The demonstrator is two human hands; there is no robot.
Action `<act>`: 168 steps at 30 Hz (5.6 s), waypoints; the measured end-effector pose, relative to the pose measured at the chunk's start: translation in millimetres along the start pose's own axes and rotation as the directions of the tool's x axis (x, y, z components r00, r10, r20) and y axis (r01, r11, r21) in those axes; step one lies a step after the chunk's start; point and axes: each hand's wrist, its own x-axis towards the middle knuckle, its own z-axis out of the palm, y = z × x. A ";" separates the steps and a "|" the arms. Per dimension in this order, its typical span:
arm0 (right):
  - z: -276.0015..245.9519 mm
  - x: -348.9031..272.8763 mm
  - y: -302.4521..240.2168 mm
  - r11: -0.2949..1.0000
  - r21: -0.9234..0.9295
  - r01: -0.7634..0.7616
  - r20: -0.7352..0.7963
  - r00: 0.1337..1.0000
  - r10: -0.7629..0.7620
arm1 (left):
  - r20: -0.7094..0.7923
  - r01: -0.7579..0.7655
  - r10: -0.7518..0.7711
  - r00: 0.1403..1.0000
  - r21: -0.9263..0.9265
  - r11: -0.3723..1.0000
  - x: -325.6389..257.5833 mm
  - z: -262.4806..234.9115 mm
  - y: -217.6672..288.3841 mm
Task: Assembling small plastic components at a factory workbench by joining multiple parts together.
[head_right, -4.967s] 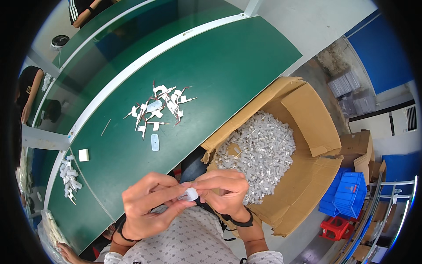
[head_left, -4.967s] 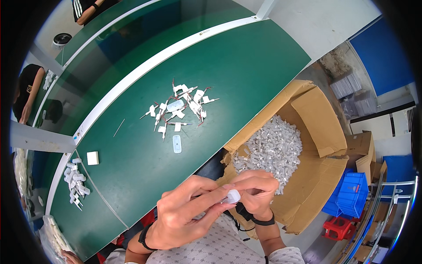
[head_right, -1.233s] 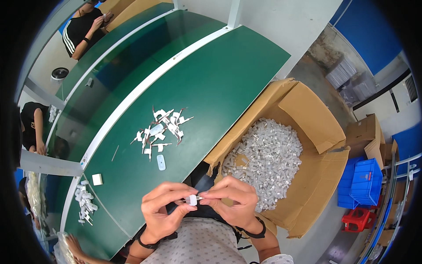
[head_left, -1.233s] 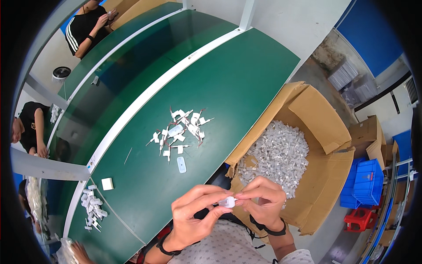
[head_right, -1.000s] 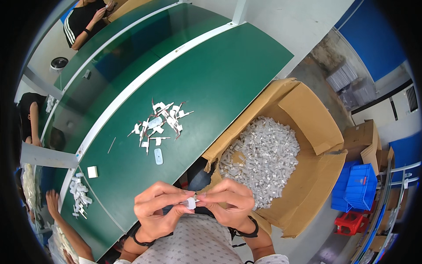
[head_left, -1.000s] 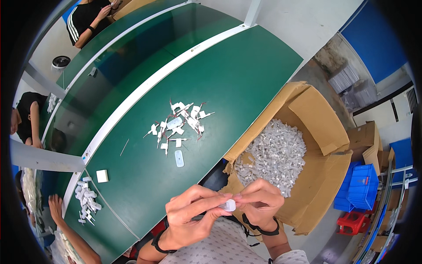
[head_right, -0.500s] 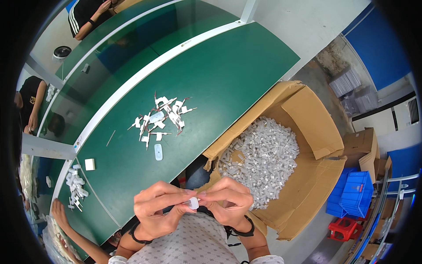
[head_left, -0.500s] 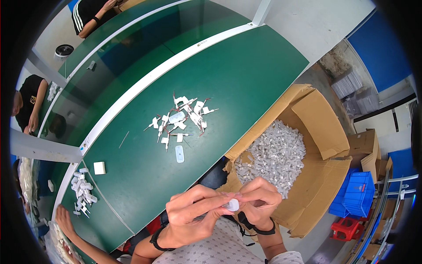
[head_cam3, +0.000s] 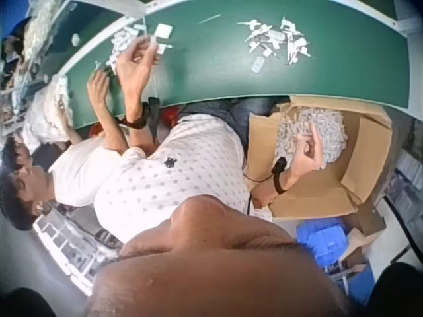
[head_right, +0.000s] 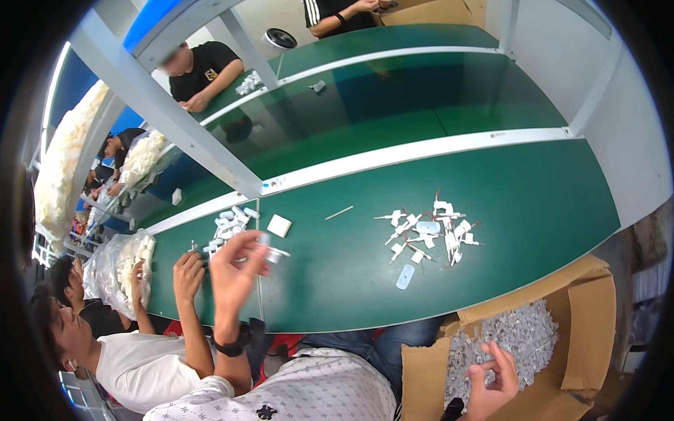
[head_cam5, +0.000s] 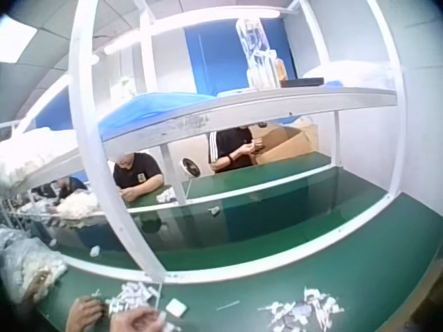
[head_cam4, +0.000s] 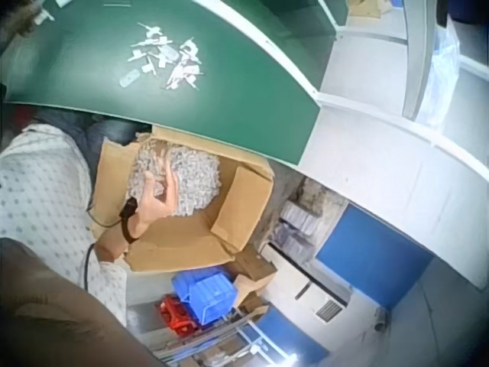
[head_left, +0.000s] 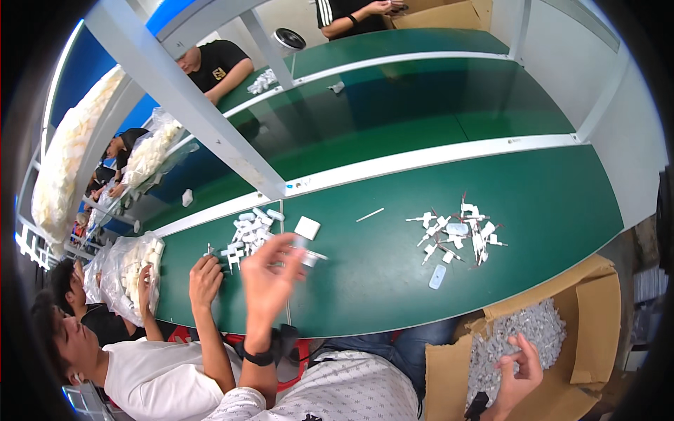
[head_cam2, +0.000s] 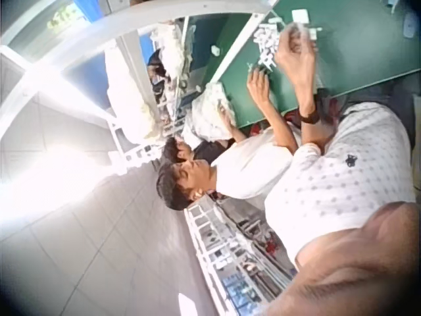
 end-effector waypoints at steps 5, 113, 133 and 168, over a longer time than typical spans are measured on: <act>-1.7 -0.5 -5.9 0.998 -0.044 0.033 -0.026 0.999 -0.034 | -0.340 0.129 -0.001 0.941 0.354 0.926 47.5 -81.3 -82.4; 0.9 26.4 291.1 0.765 -0.080 -0.639 -0.048 0.769 0.637 | 0.753 -0.350 0.270 0.600 -0.056 0.935 -81.1 139.9 36.0; 31.7 11.1 -62.2 0.962 0.206 0.181 0.042 0.980 -0.193 | 0.778 -0.065 0.443 0.446 -0.465 0.883 -85.3 126.1 83.8; 39.5 9.6 -46.2 0.923 0.170 0.346 0.115 0.923 -0.368 | 0.496 -0.434 0.684 0.535 -0.533 0.726 -92.7 126.7 83.0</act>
